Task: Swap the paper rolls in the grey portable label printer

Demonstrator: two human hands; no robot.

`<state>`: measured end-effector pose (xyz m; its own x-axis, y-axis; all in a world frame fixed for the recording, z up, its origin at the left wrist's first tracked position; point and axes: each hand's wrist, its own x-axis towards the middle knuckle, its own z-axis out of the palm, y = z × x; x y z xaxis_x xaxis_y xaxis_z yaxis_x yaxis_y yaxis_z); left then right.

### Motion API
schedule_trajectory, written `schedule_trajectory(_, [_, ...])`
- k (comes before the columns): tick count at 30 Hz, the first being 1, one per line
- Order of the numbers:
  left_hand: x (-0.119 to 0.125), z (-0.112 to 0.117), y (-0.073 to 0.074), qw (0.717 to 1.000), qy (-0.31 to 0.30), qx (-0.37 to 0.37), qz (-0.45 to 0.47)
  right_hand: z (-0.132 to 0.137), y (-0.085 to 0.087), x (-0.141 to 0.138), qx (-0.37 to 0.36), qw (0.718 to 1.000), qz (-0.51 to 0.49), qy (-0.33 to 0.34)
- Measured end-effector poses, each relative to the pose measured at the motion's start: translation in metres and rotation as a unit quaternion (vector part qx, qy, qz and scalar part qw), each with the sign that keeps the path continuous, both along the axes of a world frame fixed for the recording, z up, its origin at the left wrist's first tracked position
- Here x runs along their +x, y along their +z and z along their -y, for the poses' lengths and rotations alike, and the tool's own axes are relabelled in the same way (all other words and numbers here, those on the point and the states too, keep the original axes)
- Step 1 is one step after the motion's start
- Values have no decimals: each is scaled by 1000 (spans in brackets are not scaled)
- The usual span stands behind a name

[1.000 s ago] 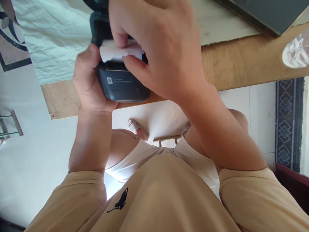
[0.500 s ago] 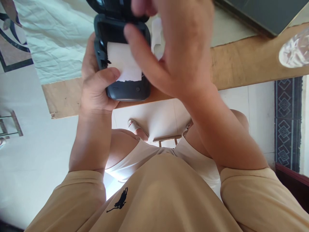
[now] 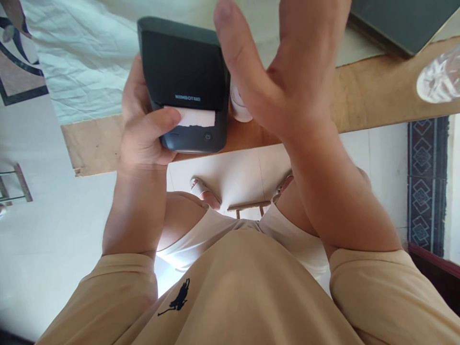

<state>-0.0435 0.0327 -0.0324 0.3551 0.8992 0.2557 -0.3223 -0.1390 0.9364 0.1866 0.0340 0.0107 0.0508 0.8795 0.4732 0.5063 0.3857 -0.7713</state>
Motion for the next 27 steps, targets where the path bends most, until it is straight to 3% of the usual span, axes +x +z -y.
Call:
schedule_trajectory(3, [-2, -2, 0, 999, -31, -37, -1, 1, 5, -2, 29, 977, 198, 70])
schedule_trajectory(4, [0, 0, 2, 998, -38, -58, -5, 0, 4, -2, 33, 974, 208, 86])
schedule_trajectory(8, [13, 17, 14, 994, 52, -91, 24, 1, 2, -3, -2, 967, 222, 125])
schedule_trajectory(11, [16, 21, 21, 993, 69, -100, -4, 2, 3, -3, -34, 967, 217, 132])
schedule_trajectory(13, [13, 16, 18, 996, 41, -80, -23, 2, 6, -3, -45, 967, 210, 137])
schedule_trajectory(14, [11, 13, 15, 995, 60, -81, -18, 1, 7, -3, -52, 967, 207, 139])
schedule_trajectory(16, [9, 7, 7, 996, 22, -83, -36, 1, 9, -3, -61, 967, 205, 138])
schedule_trajectory(19, [13, 9, -1, 995, 59, -65, 47, 1, 11, -5, -66, 966, 208, 140])
schedule_trajectory(22, [17, 14, 2, 993, 53, -64, 80, 3, 10, -6, -70, 963, 219, 142])
schedule_trajectory(27, [5, 3, 5, 999, 17, -50, -1, 4, 1, -8, -18, 965, 224, 137])
